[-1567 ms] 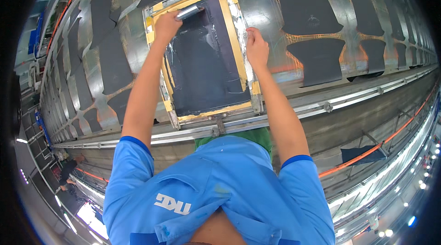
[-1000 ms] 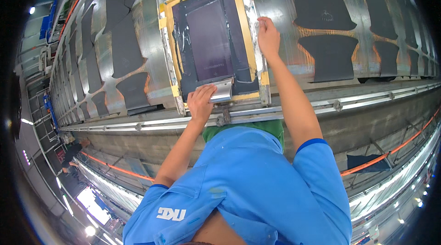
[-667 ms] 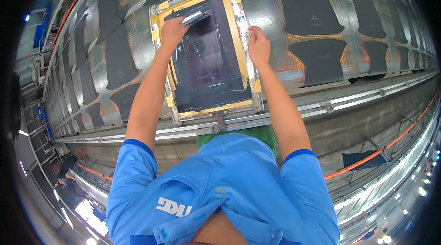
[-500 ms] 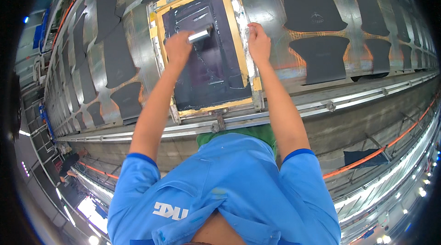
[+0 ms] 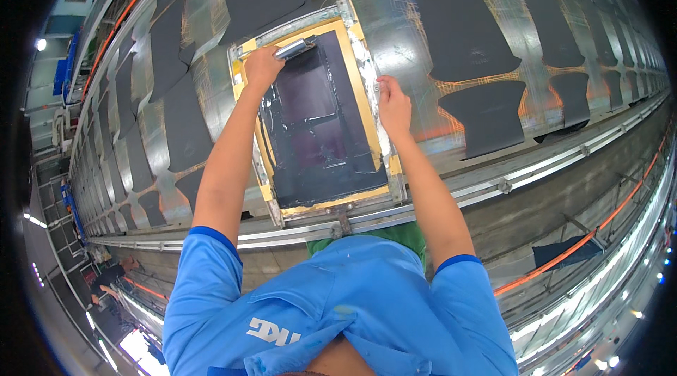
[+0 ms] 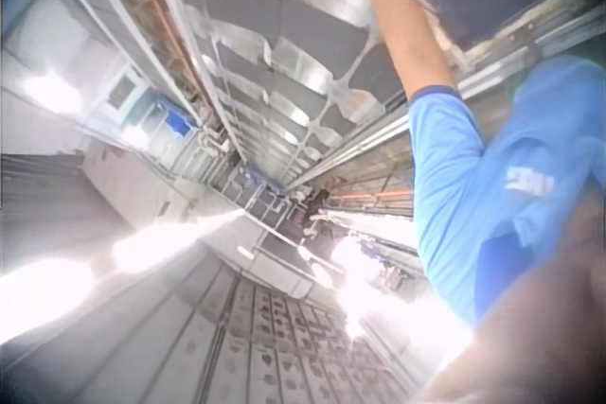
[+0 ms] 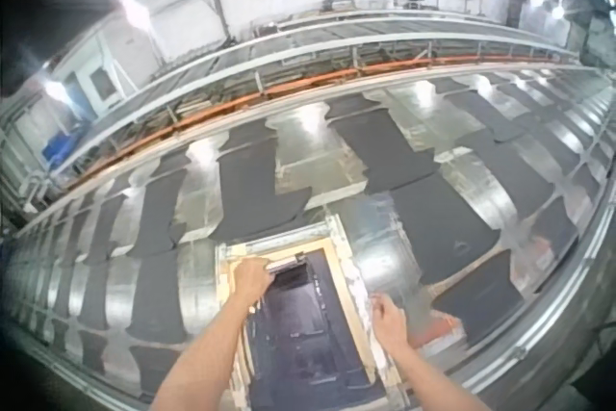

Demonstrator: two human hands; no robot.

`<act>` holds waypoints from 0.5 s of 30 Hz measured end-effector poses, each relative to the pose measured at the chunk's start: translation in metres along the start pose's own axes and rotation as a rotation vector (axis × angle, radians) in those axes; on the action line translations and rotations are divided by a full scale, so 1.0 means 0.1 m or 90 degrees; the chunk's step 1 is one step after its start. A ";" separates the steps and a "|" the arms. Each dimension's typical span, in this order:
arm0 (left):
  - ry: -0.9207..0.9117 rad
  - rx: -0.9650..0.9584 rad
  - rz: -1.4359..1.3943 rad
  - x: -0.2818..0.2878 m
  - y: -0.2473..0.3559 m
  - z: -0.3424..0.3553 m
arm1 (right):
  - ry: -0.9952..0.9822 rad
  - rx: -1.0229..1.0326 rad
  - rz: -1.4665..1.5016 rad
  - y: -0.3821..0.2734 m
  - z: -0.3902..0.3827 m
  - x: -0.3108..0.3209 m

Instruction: The person uses a squeegee to pull ink across a screen printing frame, repeatedly smoothing the ink layer over the stencil. The person then lifts the frame and scrapes excess ink from the squeegee before returning to the frame to continue printing.

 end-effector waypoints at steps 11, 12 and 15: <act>0.071 -0.069 -0.087 0.11 0.74 -2.47 | 0.017 0.017 0.008 0.11 0.05 -0.01; 0.090 -0.069 -0.097 0.14 0.81 -2.76 | 0.003 0.003 0.010 0.12 0.01 0.00; 0.091 -0.081 -0.107 0.20 0.91 -3.21 | 0.000 0.021 0.018 0.09 0.06 0.01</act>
Point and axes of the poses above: each hand's wrist, its own z-axis towards the middle knuckle, its own x-axis out of the back of the hand, y = z × x, the point moved 1 cm from there along z, towards the middle knuckle, and after that the axes turned 4 degrees about y, right-handed, at the moved point
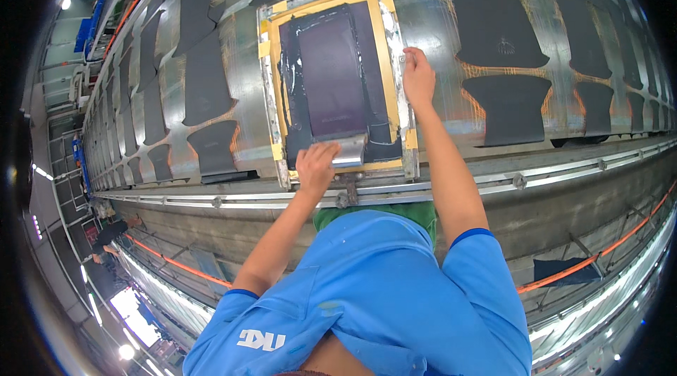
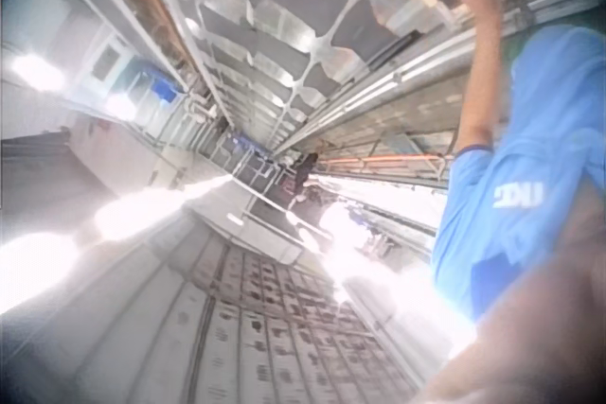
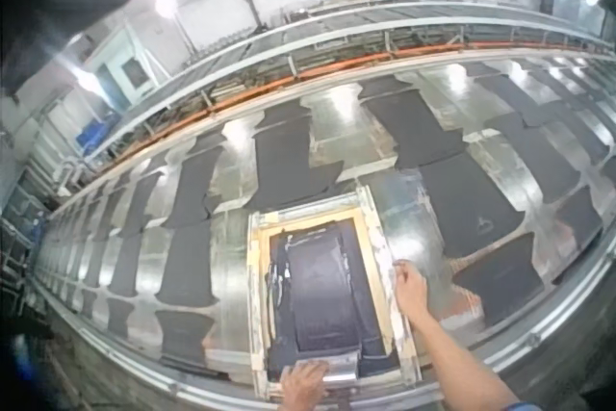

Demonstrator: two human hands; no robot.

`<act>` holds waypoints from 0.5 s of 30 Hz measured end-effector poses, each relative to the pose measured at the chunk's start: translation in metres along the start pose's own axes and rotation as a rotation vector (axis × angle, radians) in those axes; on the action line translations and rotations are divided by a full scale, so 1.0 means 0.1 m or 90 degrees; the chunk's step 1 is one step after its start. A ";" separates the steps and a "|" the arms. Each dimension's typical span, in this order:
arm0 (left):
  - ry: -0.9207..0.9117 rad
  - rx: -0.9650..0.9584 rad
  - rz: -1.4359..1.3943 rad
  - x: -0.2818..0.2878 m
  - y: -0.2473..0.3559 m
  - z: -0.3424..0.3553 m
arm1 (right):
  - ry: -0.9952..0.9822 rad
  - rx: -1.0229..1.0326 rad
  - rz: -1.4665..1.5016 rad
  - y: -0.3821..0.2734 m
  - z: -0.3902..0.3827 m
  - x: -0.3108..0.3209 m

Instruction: The person uses a squeegee to pull ink across a screen printing frame, repeatedly smoothing the ink layer over the stencil. The person then lifts the frame and scrapes excess ink from the squeegee before returning to the frame to continue printing.

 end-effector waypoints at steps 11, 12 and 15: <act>-0.056 0.110 0.052 -0.38 -1.27 2.59 | -0.004 -0.026 -0.018 -0.06 -0.05 0.04; -0.082 0.119 0.061 -0.40 -1.33 2.83 | -0.004 -0.036 -0.016 -0.08 -0.06 0.05; -0.133 0.131 0.149 -0.45 -1.30 3.17 | 0.033 0.001 0.012 -0.09 -0.03 0.02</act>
Point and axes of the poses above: each hand's wrist, its own z-axis towards the middle knuckle, its own x-axis out of the back of the hand, y = z × x, the point moved 1 cm from there along z, towards the middle knuckle, and after that the axes turned 4 degrees about y, right-handed, at the moved point
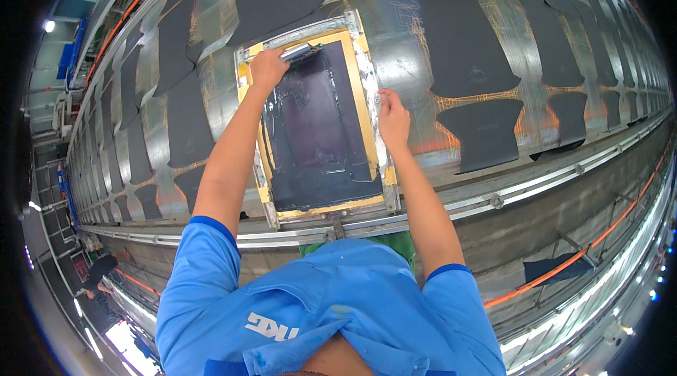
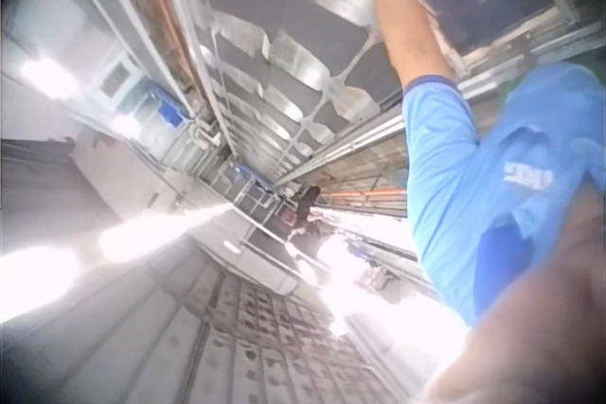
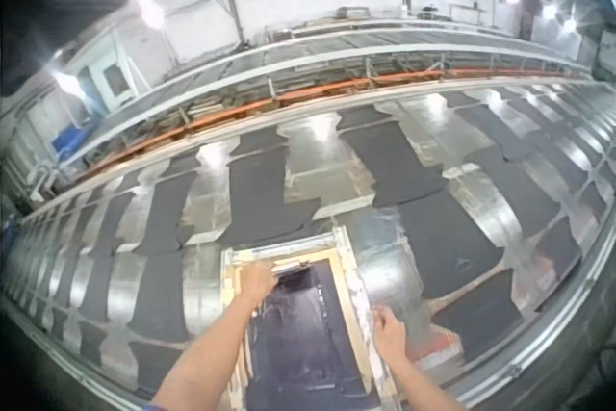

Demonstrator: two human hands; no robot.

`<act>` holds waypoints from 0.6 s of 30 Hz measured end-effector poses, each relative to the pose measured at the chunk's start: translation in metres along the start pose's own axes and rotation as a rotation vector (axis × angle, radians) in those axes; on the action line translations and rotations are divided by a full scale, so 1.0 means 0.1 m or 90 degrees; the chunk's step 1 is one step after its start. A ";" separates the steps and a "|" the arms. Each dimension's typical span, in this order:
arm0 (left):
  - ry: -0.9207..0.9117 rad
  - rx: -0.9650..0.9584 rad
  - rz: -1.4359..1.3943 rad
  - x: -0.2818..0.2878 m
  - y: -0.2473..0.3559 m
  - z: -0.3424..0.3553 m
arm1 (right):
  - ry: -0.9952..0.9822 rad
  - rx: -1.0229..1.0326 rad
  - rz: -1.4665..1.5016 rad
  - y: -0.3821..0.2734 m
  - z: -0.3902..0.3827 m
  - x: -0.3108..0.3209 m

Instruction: The person uses a squeegee to pull ink across a screen printing frame, repeatedly smoothing the ink layer over the stencil. The person then lifts the frame and scrapes excess ink from the squeegee before returning to the frame to continue printing.

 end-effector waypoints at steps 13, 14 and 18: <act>0.099 -0.130 -0.154 -0.06 0.54 -2.81 | -0.009 0.048 0.007 0.22 0.03 -0.07; 0.078 -0.126 -0.158 -0.03 0.60 -3.04 | -0.016 0.047 0.007 0.21 0.07 -0.05; 0.115 -0.132 -0.153 -0.07 0.70 -3.65 | -0.060 -0.010 0.020 0.13 0.07 -0.07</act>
Point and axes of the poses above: each hand's wrist, its own z-axis towards the middle knuckle, its own x-axis out of the back of the hand, y = z × x, the point moved 1 cm from there along z, towards the middle knuckle, and after that the axes turned 4 degrees about y, right-handed, at the moved point
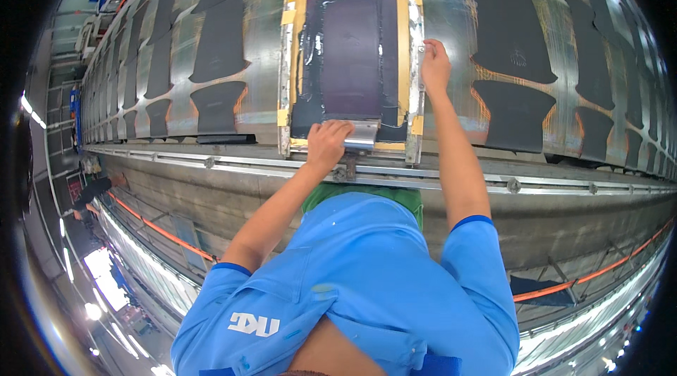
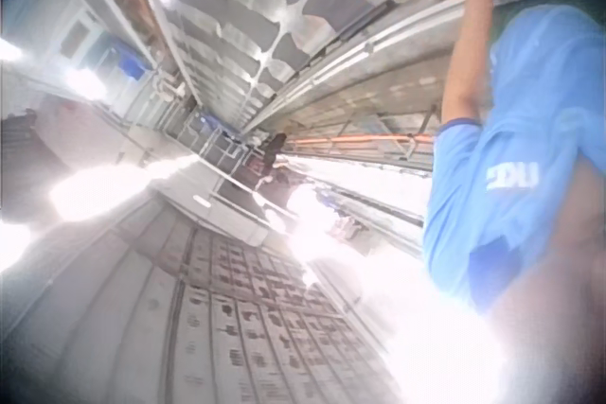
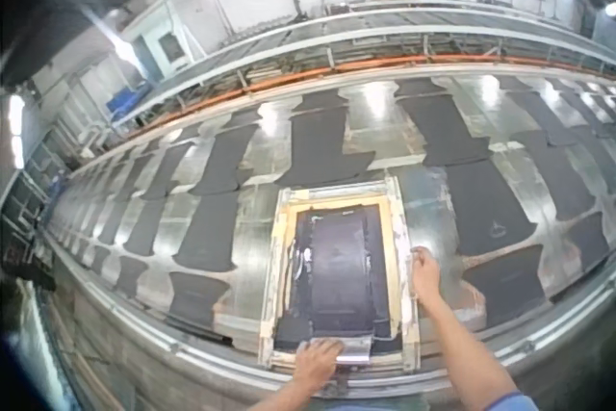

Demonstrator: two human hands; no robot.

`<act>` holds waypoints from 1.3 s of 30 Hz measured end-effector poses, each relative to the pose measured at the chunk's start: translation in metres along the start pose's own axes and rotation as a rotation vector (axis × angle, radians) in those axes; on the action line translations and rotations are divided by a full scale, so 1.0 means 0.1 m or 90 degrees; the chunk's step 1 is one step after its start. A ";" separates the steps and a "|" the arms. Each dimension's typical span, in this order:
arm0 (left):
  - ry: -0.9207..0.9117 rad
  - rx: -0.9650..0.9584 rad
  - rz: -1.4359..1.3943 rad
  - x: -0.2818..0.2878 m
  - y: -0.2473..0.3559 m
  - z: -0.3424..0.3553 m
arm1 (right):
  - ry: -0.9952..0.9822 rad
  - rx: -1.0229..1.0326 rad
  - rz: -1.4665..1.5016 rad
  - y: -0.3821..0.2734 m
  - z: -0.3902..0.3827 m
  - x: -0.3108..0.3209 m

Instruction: The person uses a squeegee to pull ink across a screen printing frame, repeatedly smoothing the ink layer over the stencil. The person then lifts the frame and scrapes excess ink from the squeegee before returning to the frame to continue printing.

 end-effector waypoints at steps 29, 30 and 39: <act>-0.047 0.137 -0.040 2.15 -3.71 -1.68 | 0.001 0.067 0.038 -1.94 -2.27 -3.48; -0.034 0.137 -0.039 2.17 -3.75 -1.75 | 0.001 0.069 0.026 -1.93 -2.28 -3.51; -0.110 0.038 0.008 2.09 -3.96 -1.83 | 0.027 0.063 0.002 -1.81 -2.28 -3.68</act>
Point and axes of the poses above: each hand's wrist, its own z-axis towards the middle knuckle, its own x-axis out of the back of the hand, y = z × x, the point moved 1 cm from there along z, towards the middle knuckle, and after that the axes turned 4 degrees about y, right-handed, at the moved point
